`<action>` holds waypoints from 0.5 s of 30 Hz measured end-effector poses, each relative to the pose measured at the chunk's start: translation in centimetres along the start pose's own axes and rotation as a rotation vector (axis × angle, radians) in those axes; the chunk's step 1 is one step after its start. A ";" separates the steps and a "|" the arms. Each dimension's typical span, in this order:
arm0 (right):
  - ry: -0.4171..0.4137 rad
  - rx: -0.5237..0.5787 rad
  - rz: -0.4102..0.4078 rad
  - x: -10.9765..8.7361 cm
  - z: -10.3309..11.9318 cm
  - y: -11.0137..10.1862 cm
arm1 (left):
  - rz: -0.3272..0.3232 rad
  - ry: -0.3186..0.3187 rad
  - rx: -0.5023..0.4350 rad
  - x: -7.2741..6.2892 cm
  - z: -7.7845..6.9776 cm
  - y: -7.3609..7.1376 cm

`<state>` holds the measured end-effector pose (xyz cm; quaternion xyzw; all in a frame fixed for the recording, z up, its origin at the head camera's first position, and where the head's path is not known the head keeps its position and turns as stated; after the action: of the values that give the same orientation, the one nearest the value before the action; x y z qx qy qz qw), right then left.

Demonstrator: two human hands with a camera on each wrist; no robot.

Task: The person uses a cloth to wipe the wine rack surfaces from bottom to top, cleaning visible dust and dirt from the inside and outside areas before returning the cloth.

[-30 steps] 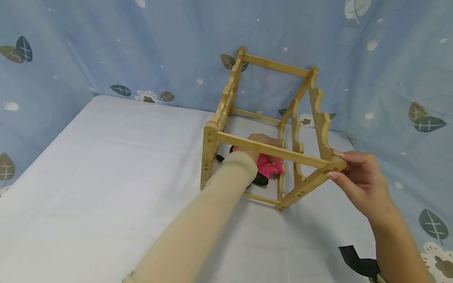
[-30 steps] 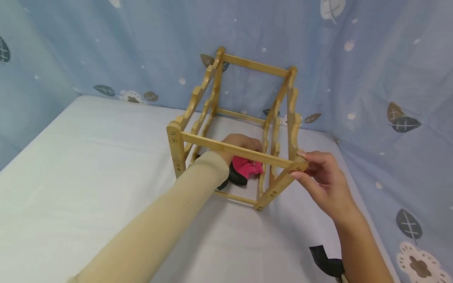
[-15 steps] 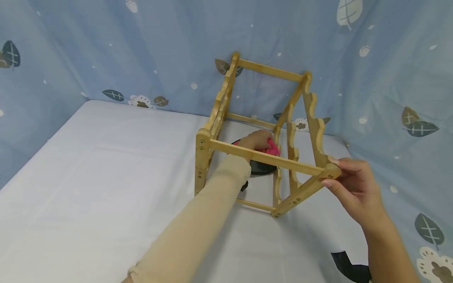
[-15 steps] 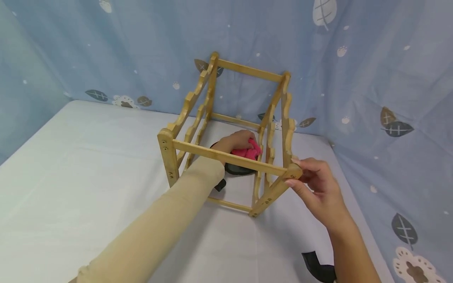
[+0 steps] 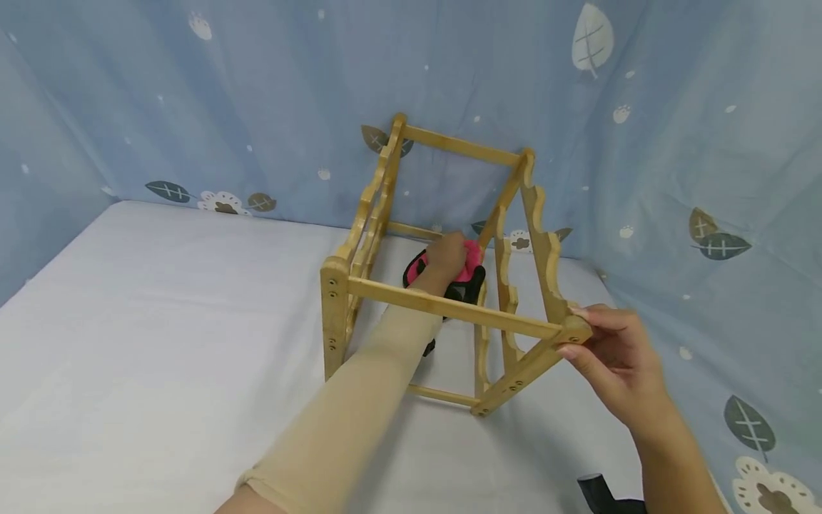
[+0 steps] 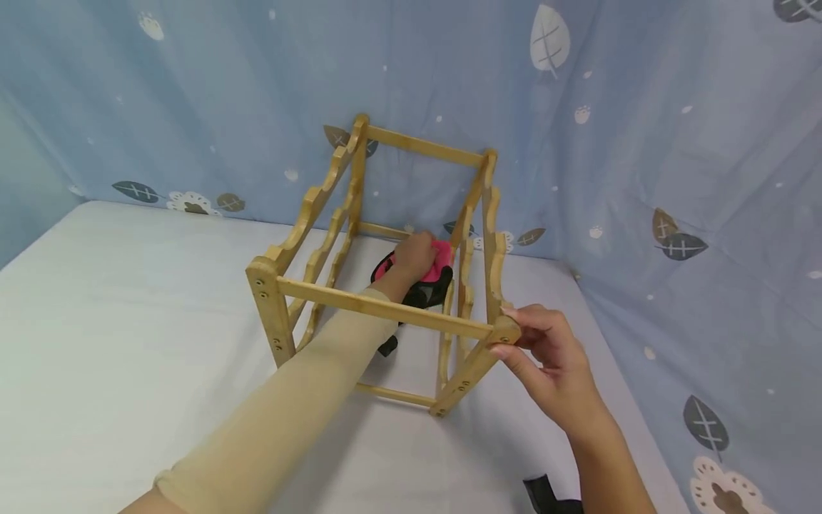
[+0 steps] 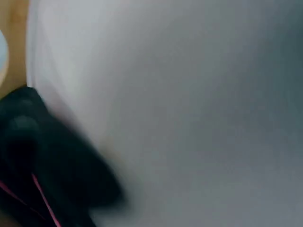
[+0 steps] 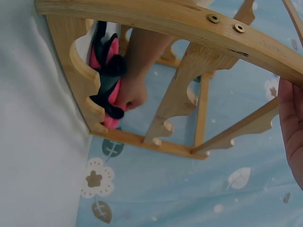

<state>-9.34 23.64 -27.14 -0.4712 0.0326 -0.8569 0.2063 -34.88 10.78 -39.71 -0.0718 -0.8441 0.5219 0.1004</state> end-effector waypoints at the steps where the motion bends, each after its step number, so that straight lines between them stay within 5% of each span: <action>1: 0.000 0.002 -0.008 -0.1 0.0 0.0 | -0.034 -0.031 0.003 0.1 0.3 -0.2; 9: -0.008 0.001 -0.029 -0.5 0.2 -0.3 | -0.220 -0.256 -0.128 -0.6 3.0 -1.3; 15: -0.019 0.008 -0.039 -0.4 -0.3 -0.2 | -0.651 -0.663 -0.447 -2.1 5.7 -1.5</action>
<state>-9.44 23.91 -27.55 -0.4791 0.0182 -0.8564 0.1915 -34.30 4.67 -41.09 0.3442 -0.9001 0.2649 -0.0332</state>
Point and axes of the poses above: each hand's wrist, its own x-axis towards the middle knuckle, its own y-axis out of the palm, z = x × y, the point moved 1 cm from there along x, towards the middle knuckle, and after that the axes turned 1 degree about y, right-handed, at the moved point
